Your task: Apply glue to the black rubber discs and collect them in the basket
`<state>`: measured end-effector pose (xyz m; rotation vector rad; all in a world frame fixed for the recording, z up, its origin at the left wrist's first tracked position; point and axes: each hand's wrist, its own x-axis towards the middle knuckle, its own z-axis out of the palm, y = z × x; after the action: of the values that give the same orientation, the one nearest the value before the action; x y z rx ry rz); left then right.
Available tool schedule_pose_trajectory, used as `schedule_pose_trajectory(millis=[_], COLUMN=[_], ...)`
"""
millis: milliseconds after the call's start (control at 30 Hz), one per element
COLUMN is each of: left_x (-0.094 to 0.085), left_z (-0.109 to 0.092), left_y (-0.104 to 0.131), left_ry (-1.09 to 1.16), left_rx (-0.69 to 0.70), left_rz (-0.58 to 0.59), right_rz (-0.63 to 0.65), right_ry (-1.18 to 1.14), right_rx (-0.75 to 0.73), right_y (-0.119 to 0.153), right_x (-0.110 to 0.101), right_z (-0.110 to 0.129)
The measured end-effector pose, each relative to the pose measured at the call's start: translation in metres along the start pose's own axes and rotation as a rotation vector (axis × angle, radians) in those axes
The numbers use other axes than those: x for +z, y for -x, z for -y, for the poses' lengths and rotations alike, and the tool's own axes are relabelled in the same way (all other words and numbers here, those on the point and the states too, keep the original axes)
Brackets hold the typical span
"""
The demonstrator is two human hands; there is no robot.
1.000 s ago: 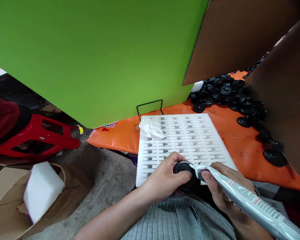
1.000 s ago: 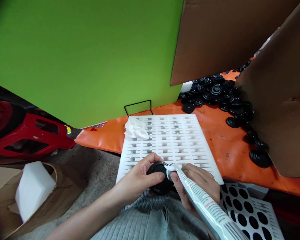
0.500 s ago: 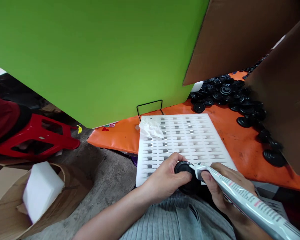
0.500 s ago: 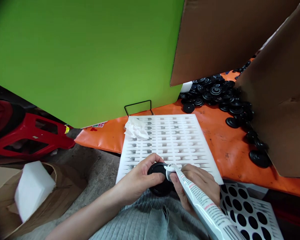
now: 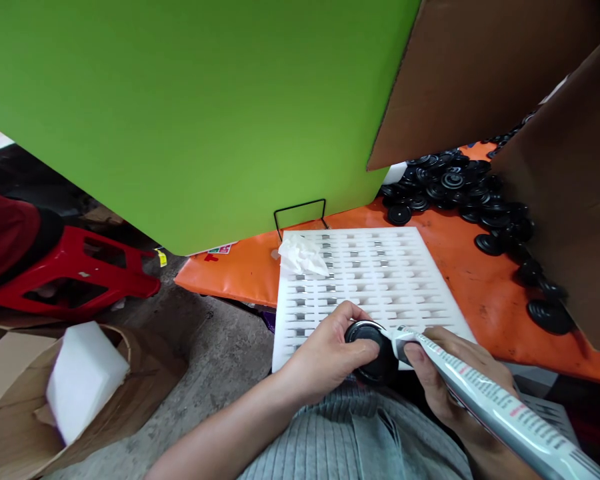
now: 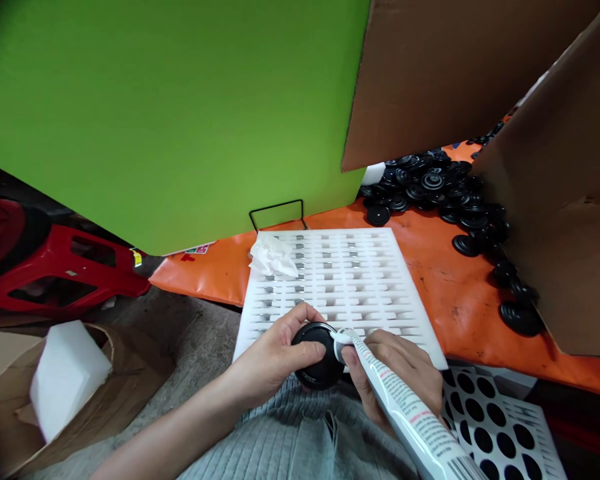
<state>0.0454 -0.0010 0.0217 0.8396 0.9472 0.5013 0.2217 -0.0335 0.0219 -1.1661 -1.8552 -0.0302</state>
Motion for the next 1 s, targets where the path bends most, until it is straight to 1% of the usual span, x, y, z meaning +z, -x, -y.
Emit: schedule_pose_trajectory(millis=[167,367,533,700,800,900,1000], left_x=[0.002,0.004,0.002,0.001,0.003,0.003,0.002], left_z=[-0.002,-0.007,-0.004,-0.002,-0.004,-0.003,0.0], left_y=[0.0,0.0,-0.001,-0.003,-0.003,-0.003,-0.004], left_ry=[-0.012,-0.032,-0.021,0.015,0.038,0.069,0.046], left_rx=[0.016,-0.028,-0.018,-0.03,-0.021,0.009,0.042], left_rz=[0.03,0.005,-0.026,0.001,0.003,-0.018,-0.041], right_rz=[-0.012,-0.001,-0.008,-0.014,-0.008,-0.02,-0.036], right_ry=[0.01,0.024,0.022,0.04,0.048,0.052,0.05], right_rx=[-0.021,-0.034,-0.049,-0.04,-0.034,-0.045,-0.035], right_y=[0.007,0.009,0.01,0.016,0.019,0.02,0.021], right_x=[-0.001,-0.001,-0.001,0.001,0.001,0.002,0.002], right_z=[-0.004,-0.006,-0.007,-0.01,-0.01,-0.009,-0.008])
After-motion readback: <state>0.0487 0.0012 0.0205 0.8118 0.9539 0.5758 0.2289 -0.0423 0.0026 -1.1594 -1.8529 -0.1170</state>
